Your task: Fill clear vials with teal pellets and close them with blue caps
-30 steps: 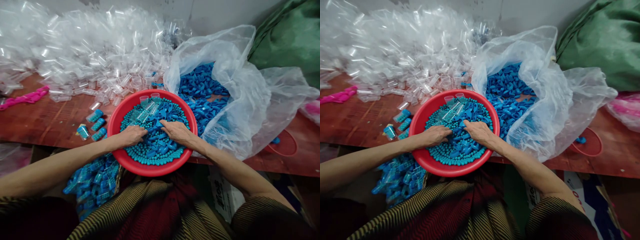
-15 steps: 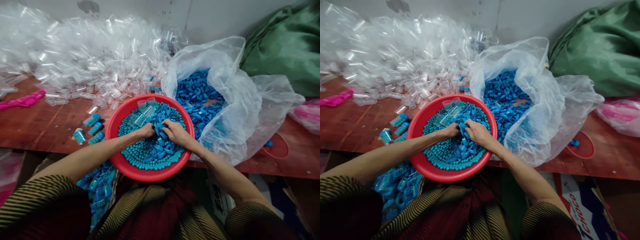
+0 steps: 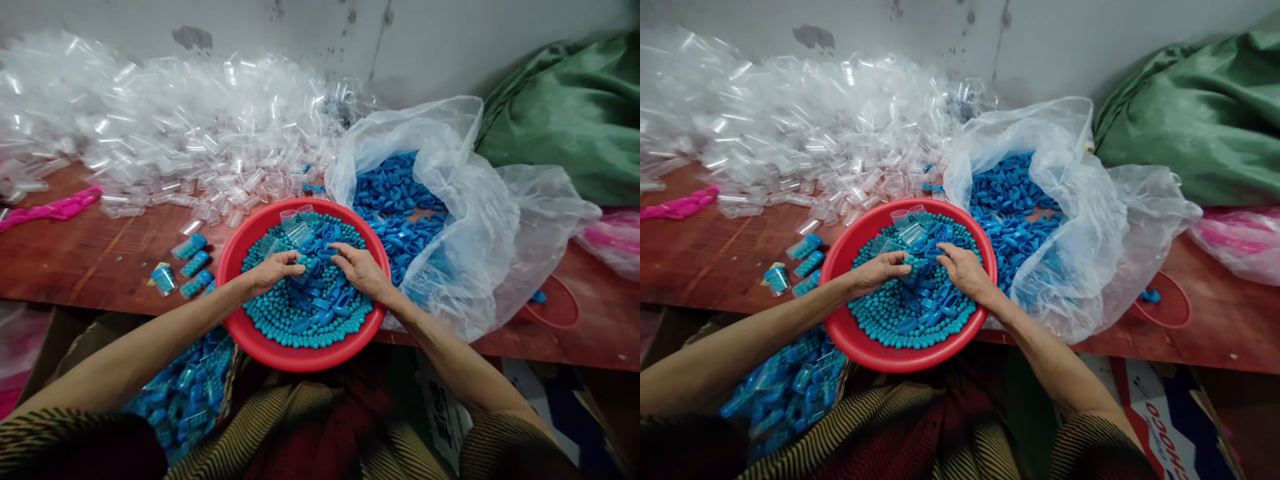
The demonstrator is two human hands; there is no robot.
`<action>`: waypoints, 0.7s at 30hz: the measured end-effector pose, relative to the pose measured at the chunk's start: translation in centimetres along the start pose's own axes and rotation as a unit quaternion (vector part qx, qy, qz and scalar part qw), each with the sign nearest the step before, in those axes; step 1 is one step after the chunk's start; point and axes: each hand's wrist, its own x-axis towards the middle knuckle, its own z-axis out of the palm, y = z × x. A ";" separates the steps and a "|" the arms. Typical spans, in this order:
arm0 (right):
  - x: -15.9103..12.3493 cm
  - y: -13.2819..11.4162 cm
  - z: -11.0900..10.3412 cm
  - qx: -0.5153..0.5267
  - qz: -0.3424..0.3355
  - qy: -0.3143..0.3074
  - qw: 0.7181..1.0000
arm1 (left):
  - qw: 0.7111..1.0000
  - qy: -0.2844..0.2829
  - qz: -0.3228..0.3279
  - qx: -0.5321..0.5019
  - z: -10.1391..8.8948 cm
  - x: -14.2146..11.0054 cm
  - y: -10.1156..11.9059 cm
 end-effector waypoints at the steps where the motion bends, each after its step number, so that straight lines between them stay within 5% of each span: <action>1: 0.0 0.1 0.0 -0.001 -0.005 -0.008 1.000 | 1.000 0.001 0.001 0.006 0.2 -0.2 0.1; 7: 0.1 -1.0 0.8 -0.017 -0.042 0.020 0.999 | 0.998 0.003 -0.045 0.040 1.3 -1.1 0.1; 14: -0.3 -0.9 0.6 -0.174 -0.027 -0.100 0.979 | 1.000 -0.010 -0.021 0.002 1.5 -2.1 0.0; 21: -0.7 -1.6 1.1 -0.045 -0.054 0.013 0.997 | 0.999 -0.019 -0.020 -0.031 1.7 -2.7 -0.1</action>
